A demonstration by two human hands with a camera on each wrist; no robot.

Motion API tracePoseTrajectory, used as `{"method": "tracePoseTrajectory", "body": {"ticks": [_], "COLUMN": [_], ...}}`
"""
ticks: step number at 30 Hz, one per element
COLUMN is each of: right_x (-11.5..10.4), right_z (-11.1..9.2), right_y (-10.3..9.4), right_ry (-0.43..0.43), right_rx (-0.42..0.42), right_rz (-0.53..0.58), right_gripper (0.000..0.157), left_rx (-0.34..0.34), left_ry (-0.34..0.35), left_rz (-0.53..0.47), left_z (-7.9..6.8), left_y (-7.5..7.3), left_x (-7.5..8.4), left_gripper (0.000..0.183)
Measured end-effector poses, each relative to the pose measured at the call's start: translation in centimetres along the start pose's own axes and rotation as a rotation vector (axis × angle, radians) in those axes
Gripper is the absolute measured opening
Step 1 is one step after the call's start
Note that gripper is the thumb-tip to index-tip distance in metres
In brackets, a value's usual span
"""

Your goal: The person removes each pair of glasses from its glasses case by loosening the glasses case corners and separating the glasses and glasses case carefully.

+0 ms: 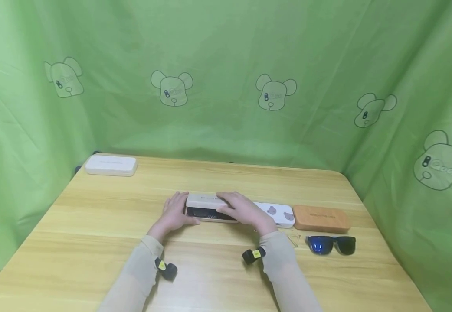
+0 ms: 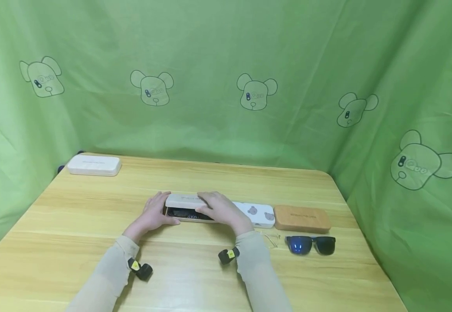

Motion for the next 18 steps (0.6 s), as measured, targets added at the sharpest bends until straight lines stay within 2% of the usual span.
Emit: {"method": "tracePoseTrajectory", "body": {"ticks": [18], "right_x": [0.83], "right_z": [0.05], "right_y": [0.20], "right_ry": [0.025], "right_rx": [0.014], "right_rz": [0.045], "right_gripper": [0.056], "left_rx": [0.002], "left_ry": [-0.008], "left_rz": [-0.007], "left_z": [-0.03], "left_y": [-0.07], "left_x": [0.16], "left_gripper": [0.104]}}
Point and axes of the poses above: each hand's wrist, its own z-axis towards the middle knuckle, its own y-axis out of the palm, x = y × z, the point moved 5 cm from there along z, towards the middle knuckle, and after that the axes turned 5 degrees about -y, right-handed, at the moved point
